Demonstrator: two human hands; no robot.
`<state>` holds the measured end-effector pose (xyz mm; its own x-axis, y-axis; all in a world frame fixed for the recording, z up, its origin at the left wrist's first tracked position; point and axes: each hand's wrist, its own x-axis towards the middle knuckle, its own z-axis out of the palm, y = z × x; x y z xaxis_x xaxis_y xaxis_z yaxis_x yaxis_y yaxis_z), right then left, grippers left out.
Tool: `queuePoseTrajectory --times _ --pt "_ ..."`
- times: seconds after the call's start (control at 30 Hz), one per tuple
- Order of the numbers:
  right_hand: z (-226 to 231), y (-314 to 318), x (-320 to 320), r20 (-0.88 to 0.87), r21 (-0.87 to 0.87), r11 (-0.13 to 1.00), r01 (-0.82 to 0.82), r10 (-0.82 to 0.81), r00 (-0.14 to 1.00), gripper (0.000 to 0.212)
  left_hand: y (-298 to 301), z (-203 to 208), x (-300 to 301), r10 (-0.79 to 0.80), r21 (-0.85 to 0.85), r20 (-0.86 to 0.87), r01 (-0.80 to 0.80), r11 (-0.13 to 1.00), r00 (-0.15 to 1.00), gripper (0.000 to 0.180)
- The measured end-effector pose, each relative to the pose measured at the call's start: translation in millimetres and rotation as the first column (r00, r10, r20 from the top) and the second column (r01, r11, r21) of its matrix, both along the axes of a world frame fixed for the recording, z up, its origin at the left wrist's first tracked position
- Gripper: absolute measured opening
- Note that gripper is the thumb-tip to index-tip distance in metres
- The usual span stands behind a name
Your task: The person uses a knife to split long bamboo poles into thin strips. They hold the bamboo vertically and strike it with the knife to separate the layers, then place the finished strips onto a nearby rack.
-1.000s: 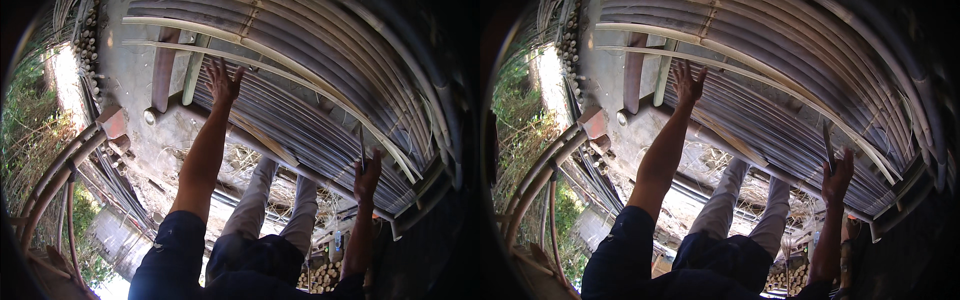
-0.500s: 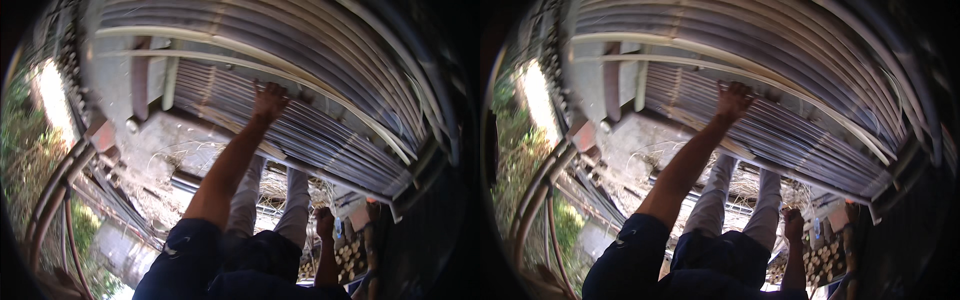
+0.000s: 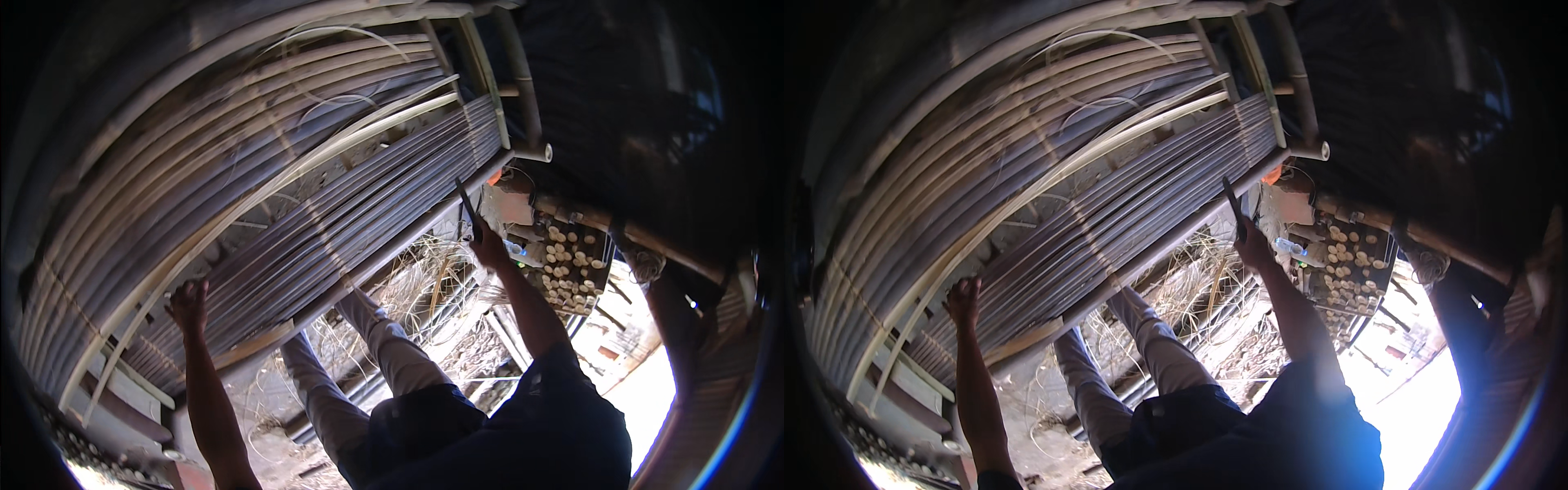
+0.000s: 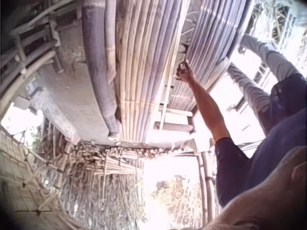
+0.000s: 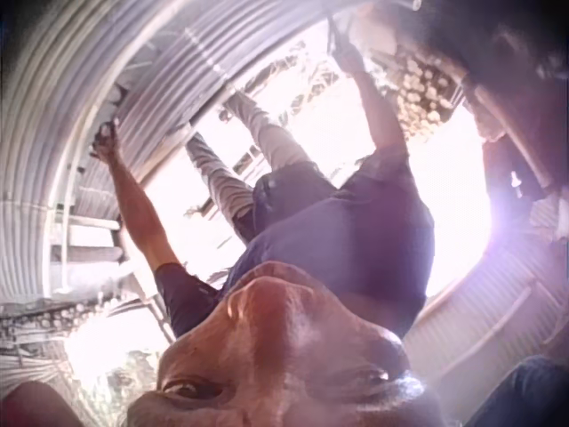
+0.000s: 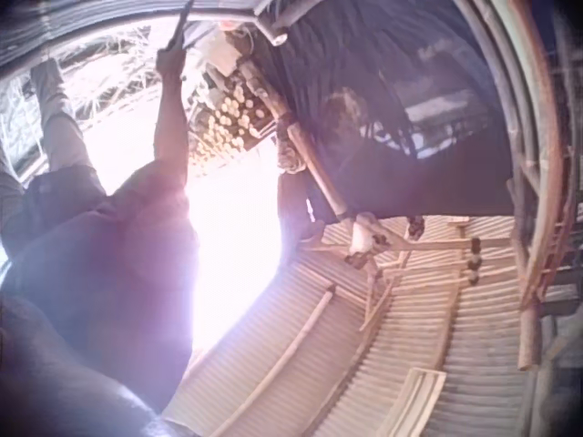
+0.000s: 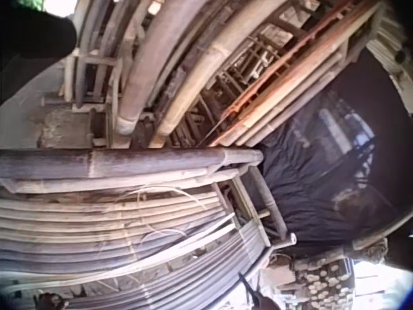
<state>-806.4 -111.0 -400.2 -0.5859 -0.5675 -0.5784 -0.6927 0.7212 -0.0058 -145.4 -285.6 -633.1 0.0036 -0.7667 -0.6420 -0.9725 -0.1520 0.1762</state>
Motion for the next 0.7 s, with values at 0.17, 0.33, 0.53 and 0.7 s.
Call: queuePoseTrajectory --times 0.17,0.33,0.53,0.7 --pt "-34.8 -62.8 -148.0 -0.194 -0.080 0.994 -0.069 0.052 0.980 0.068 -15.4 14.5 -12.9 0.017 0.094 -0.030 -0.014 0.996 0.999 0.056" --pt "-41.3 -177.1 -215.4 -0.341 0.222 0.971 -0.090 0.164 0.926 0.063 -20.8 10.1 0.7 -0.006 0.076 -0.152 0.018 0.997 0.988 0.050" --pt "-74.7 -255.0 -191.6 -0.534 0.059 0.998 0.011 0.022 0.845 0.066 -10.5 9.4 10.7 -0.079 0.042 -0.016 0.080 0.996 0.997 0.058" --pt "-107.6 -236.2 -193.7 -0.453 0.187 0.973 0.133 -0.035 0.891 0.051 -18.4 8.6 5.1 -0.096 0.120 0.060 0.089 0.989 0.994 0.058"
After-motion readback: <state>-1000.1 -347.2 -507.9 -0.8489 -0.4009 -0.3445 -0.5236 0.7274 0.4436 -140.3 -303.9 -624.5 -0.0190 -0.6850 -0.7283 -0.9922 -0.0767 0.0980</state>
